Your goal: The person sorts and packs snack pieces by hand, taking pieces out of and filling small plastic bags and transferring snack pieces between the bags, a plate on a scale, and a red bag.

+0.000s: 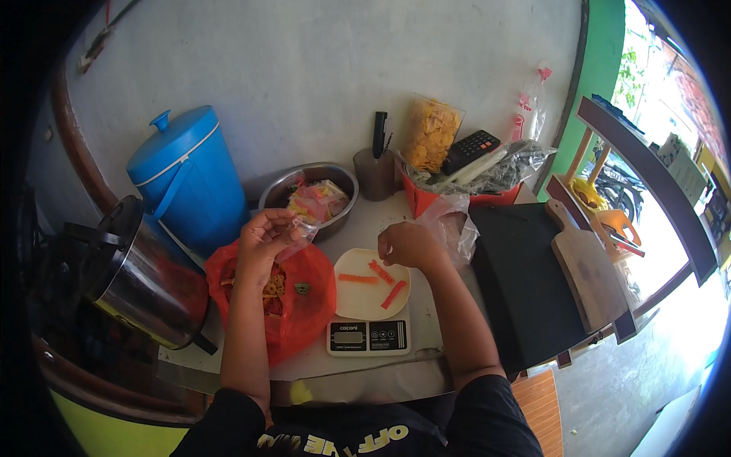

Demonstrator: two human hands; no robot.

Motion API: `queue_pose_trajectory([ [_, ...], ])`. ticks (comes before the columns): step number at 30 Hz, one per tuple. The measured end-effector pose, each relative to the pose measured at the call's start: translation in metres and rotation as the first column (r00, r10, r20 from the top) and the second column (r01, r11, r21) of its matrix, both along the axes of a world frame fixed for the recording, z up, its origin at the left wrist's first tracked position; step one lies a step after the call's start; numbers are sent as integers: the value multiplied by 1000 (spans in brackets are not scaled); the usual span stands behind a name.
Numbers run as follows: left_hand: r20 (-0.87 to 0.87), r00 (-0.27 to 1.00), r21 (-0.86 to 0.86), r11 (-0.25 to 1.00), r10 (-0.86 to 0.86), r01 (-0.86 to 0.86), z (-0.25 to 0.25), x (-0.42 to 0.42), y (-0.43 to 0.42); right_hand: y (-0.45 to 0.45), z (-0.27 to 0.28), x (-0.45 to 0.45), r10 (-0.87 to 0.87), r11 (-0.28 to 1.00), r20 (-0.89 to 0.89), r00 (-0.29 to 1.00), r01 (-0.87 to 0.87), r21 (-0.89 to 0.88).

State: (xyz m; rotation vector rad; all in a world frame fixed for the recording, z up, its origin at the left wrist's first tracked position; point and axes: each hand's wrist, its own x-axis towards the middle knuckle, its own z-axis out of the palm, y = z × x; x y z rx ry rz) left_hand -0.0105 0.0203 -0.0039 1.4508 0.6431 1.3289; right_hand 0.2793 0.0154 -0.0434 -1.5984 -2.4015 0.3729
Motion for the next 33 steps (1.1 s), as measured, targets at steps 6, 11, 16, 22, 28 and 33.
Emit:
queue_pose_trajectory([
  [6, -34, 999, 8, 1000, 12, -11, -4, 2, 2, -7, -2, -22, -97, 992, 28, 995, 99, -72],
  [11, -41, 999, 12, 1000, -6, 7, -9, 1, 6, -13, 6, -43, -57, 974, 75, 996, 72, -216],
  [16, 3, 999, -51, 998, -36, 36, -11, 0, 6, -6, 16, -32, 108, 994, -714, 692, -81, 72],
  [22, 32, 996, -83, 993, -87, 89, -9, 7, 0, -31, 42, -51, 190, 972, -975, 119, 114, 203],
  [28, 31, 990, -66, 988, -140, 142, -10, 15, -5, -35, 37, -61, 221, 955, -918, 330, 120, 273],
  [33, 46, 983, -116, 977, -177, 181, -2, 20, -14, -37, 33, -73, 254, 933, -879, 404, 136, 332],
])
